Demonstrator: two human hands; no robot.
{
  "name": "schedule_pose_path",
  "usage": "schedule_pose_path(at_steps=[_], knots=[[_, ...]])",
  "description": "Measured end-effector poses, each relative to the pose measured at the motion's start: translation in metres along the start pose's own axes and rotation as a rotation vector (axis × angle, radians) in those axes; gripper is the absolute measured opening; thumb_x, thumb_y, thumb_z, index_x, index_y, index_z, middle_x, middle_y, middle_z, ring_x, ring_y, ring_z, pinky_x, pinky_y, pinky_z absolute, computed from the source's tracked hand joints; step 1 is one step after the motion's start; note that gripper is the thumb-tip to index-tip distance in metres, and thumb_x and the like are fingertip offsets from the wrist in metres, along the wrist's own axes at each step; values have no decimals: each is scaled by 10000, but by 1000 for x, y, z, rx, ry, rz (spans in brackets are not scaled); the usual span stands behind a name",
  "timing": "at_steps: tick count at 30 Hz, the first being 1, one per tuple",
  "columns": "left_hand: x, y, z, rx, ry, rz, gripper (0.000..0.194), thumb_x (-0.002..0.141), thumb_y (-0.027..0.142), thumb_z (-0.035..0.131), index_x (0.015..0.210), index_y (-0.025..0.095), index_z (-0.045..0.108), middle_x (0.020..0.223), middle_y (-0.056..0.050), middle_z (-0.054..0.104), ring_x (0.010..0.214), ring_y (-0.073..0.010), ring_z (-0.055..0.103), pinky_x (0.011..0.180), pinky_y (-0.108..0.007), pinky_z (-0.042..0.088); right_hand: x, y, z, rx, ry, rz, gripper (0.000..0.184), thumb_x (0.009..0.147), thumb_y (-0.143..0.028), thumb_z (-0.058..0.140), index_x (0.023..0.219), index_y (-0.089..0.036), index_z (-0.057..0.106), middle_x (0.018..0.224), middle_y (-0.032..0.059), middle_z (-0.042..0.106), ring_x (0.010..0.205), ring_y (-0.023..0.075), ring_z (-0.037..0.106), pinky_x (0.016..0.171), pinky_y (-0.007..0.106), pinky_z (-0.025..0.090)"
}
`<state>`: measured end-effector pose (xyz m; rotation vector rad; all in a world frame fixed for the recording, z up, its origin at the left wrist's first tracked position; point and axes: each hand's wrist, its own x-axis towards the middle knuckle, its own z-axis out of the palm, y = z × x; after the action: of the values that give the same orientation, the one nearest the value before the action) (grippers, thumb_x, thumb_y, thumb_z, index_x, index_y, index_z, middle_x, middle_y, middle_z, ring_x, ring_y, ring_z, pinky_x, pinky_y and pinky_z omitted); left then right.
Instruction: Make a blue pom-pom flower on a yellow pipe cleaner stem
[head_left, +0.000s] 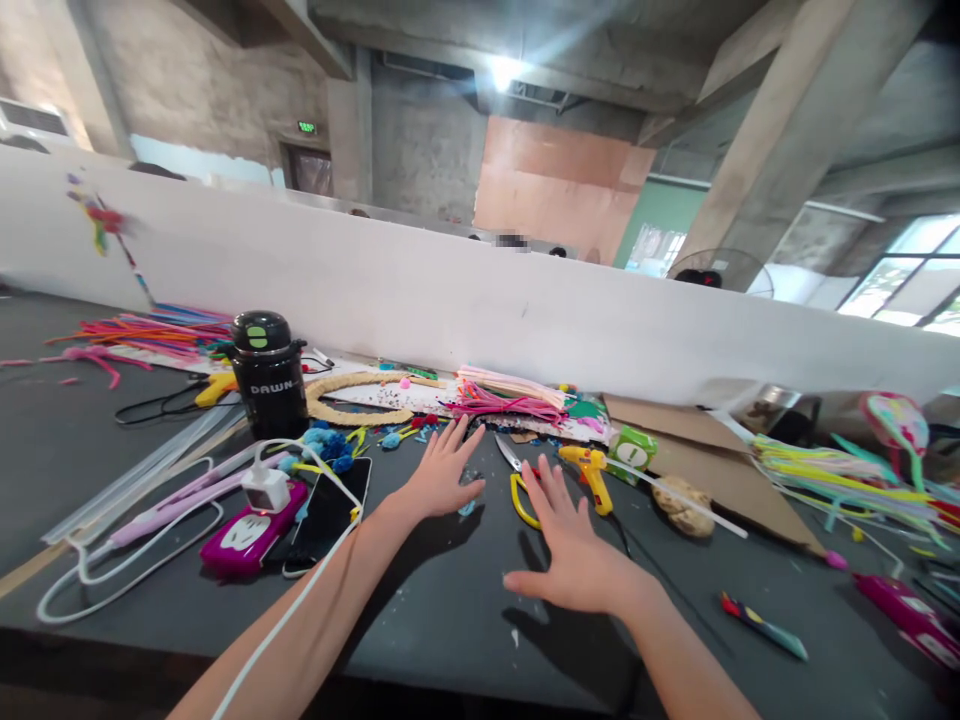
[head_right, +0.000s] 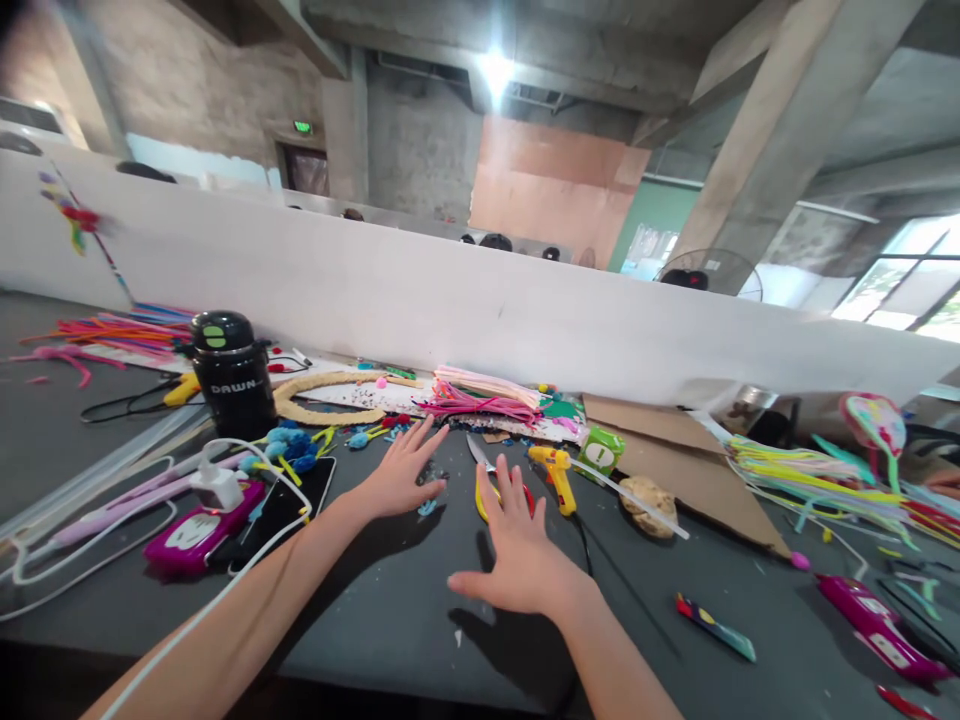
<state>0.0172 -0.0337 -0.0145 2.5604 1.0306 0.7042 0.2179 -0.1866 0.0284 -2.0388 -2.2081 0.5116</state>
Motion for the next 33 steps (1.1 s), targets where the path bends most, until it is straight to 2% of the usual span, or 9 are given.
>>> schedule_pose_path(at_steps=[3, 8, 10, 14, 23, 26, 29, 31, 33], knots=[[-2, -5, -2, 131, -70, -43, 985, 746, 427, 640, 1554, 313, 89, 1623, -69, -84, 1483, -365, -69, 1137, -643, -23, 30, -16, -6, -11, -74, -42, 1414, 551, -792, 668, 1449, -331, -322, 1533, 37, -372, 1404, 363, -308, 1077, 687, -81], [0, -11, -11, 192, 42, -202, 988, 776, 408, 559, 1556, 268, -31, 1620, -89, -88, 1471, -374, -124, 1098, -668, -110, 72, -11, -6, -58, -171, -17, 1489, 482, -821, 678, 1448, -302, -329, 1521, 60, -387, 1394, 379, -322, 1036, 717, -124], [0, -10, -10, 174, 37, -210, 977, 785, 415, 535, 1557, 255, -41, 1620, -86, -85, 1472, -364, -134, 1101, -659, -123, 82, -4, -2, -69, -194, 3, 1487, 481, -816, 682, 1451, -304, -322, 1525, 69, -379, 1401, 378, -311, 1022, 729, -127], [1, -2, -4, 118, -80, -160, 950, 818, 458, 482, 1552, 225, -74, 1602, -88, -148, 1473, -339, -150, 1095, -659, -138, 91, 2, 2, -71, -218, 10, 1474, 490, -814, 681, 1445, -317, -326, 1524, 70, -382, 1411, 376, -294, 1030, 723, -119], [1, 17, -3, -22, -155, -135, 854, 899, 693, 213, 1554, 220, -65, 1596, -67, -169, 1472, -304, -167, 1120, -627, -145, 90, -4, 16, -113, -170, -64, 1511, 453, -839, 671, 1427, -308, -355, 1544, 66, -353, 1399, 364, -323, 1023, 721, -149], [-1, 22, -3, -27, -161, -80, 837, 907, 688, 198, 1553, 225, -66, 1604, -65, -142, 1474, -297, -164, 1116, -630, -157, 94, -5, 29, -136, -126, -113, 1469, 474, -828, 671, 1458, -331, -300, 1576, 55, -294, 1409, 391, -290, 1042, 708, -142], [-3, 29, -3, -7, -154, -27, 836, 915, 661, 257, 1555, 224, -57, 1607, -74, -129, 1479, -310, -145, 1117, -642, -142, 101, -12, 39, -164, 28, -162, 1357, 552, -798, 654, 1499, -358, -212, 1601, 16, -233, 1420, 418, -249, 1061, 702, -123], [-4, 33, -4, 40, -42, 4, 845, 911, 643, 300, 1558, 219, -41, 1608, -77, -130, 1480, -318, -143, 1117, -640, -145, 106, -19, 41, -199, 103, -199, 1198, 672, -719, 622, 1525, -360, -140, 1611, -7, -195, 1428, 425, -221, 1080, 683, -113], [-5, 37, -7, 90, 86, 44, 841, 914, 598, 332, 1559, 209, -41, 1607, -79, -141, 1478, -323, -148, 1121, -625, -158, 110, -24, 39, -225, 95, -249, 1037, 780, -583, 581, 1539, -353, -86, 1621, -29, -150, 1435, 426, -195, 1106, 648, -98]])
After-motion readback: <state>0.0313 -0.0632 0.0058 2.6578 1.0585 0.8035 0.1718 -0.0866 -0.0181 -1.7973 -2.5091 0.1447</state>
